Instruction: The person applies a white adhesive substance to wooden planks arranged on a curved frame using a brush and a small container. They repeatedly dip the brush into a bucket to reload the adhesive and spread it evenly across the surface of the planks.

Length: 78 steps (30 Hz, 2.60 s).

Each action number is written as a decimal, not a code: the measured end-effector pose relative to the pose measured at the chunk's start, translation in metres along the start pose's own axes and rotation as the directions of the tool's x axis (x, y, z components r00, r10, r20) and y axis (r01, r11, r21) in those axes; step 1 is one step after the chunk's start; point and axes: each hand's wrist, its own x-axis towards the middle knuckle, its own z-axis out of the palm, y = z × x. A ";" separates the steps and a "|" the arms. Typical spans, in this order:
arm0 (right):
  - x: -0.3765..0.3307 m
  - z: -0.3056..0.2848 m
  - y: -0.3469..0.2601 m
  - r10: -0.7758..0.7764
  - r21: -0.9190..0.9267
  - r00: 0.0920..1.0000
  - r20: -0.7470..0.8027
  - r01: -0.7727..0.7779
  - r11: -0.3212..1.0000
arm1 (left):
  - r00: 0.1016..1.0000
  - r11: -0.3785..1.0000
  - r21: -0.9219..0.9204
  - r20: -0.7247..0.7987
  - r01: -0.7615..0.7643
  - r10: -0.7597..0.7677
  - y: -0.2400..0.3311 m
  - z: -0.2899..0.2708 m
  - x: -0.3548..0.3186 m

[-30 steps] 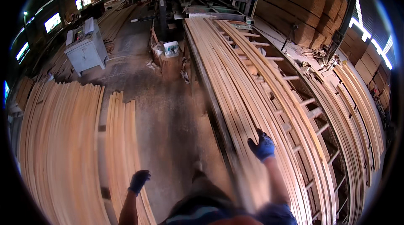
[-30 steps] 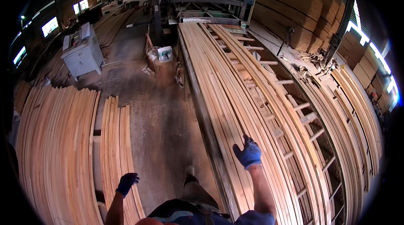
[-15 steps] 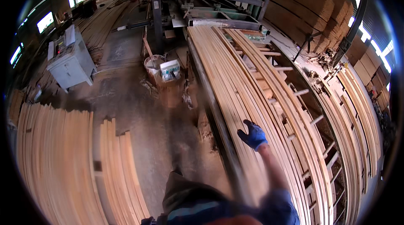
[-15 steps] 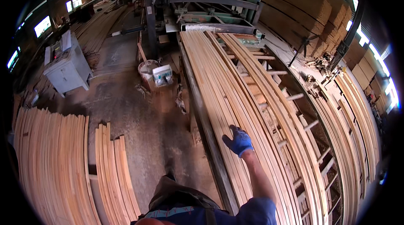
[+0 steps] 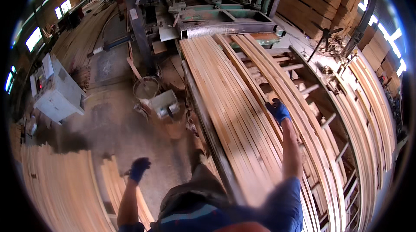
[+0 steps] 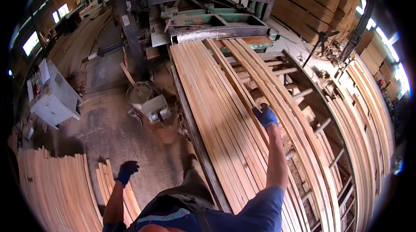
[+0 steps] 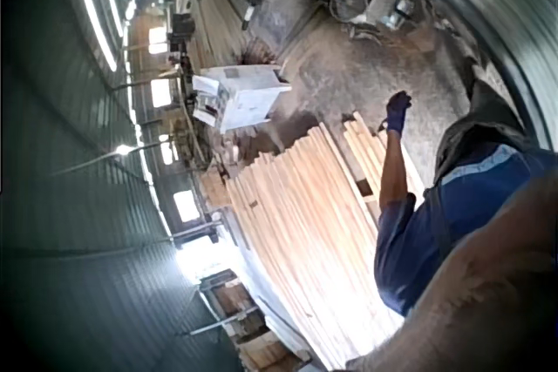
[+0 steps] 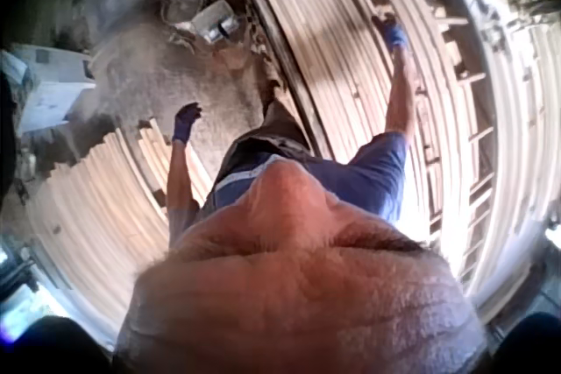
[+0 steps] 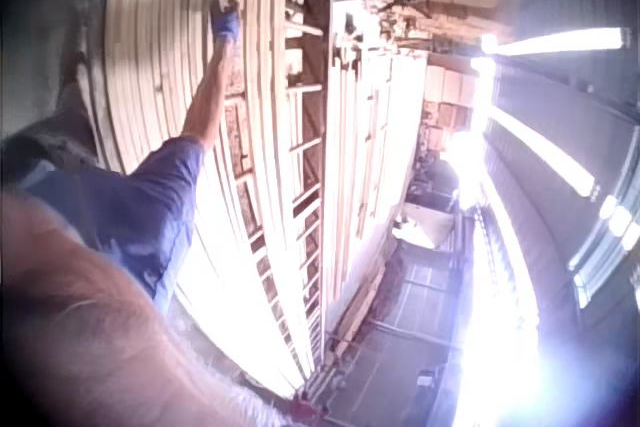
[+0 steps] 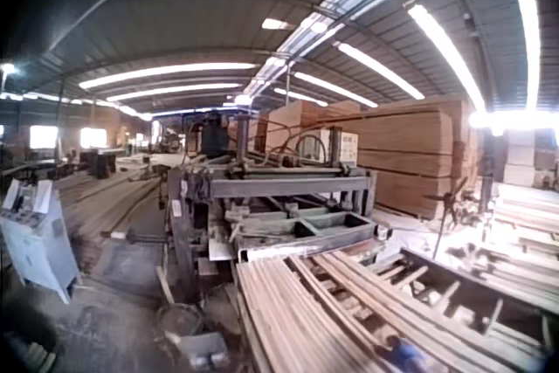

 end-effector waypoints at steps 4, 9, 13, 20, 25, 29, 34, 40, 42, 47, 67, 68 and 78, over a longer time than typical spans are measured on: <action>0.108 0.021 0.022 0.101 0.071 0.977 0.186 -0.116 0.991 | 0.778 0.156 0.762 0.608 -0.628 0.161 0.019 0.032 0.049; 0.129 0.056 0.006 -0.042 0.566 0.744 0.667 -0.470 0.678 | 0.945 0.715 0.698 0.198 0.051 -0.261 0.003 0.011 0.027; 0.120 0.055 0.008 -0.072 0.486 0.733 0.676 -0.370 0.792 | 0.816 0.799 0.182 -0.037 0.573 -0.577 0.009 0.012 0.024; 0.132 0.018 0.012 0.176 0.360 0.592 0.787 -0.671 0.648 | 0.860 0.276 0.824 0.510 -0.495 0.021 0.046 0.021 0.095; 0.133 0.017 0.022 0.125 0.448 0.665 0.736 -0.617 0.647 | 0.953 0.622 0.723 0.221 -0.302 0.206 0.208 0.163 0.205; 0.129 0.022 0.010 0.023 0.301 0.895 0.445 -0.174 0.938 | 0.956 0.787 0.564 0.270 -0.250 0.110 0.241 0.203 0.220; 0.085 0.029 -0.084 -0.257 0.145 0.967 0.004 0.253 0.956 | 0.917 0.509 0.792 0.398 -0.338 -0.011 0.171 0.161 0.199; 0.076 0.075 -0.084 0.178 -0.025 0.948 0.263 -0.178 0.984 | 0.869 0.485 0.772 0.493 -0.410 -0.050 0.116 0.120 0.168; 0.068 0.066 -0.073 0.144 0.003 0.977 0.159 -0.147 0.989 | 0.846 0.500 0.735 0.533 -0.458 -0.009 0.133 0.128 0.182; 0.069 0.081 -0.073 0.167 -0.113 0.964 0.208 -0.146 0.983 | 0.910 0.465 0.802 0.413 -0.374 0.019 0.124 0.094 0.145; 0.011 0.578 -0.262 -0.338 0.059 0.722 0.604 0.382 0.922 | 0.684 0.679 -0.261 -0.086 0.686 -0.724 -0.011 -0.132 0.114; 0.015 0.604 -0.254 -0.386 0.007 0.751 0.536 0.453 0.891 | 0.643 0.652 -0.272 -0.132 0.708 -0.754 -0.010 -0.146 0.115; 0.032 0.463 -0.359 -0.415 0.421 0.860 0.297 0.272 0.865 | 0.413 0.457 -0.354 -0.197 0.816 -0.889 -0.053 -0.166 0.030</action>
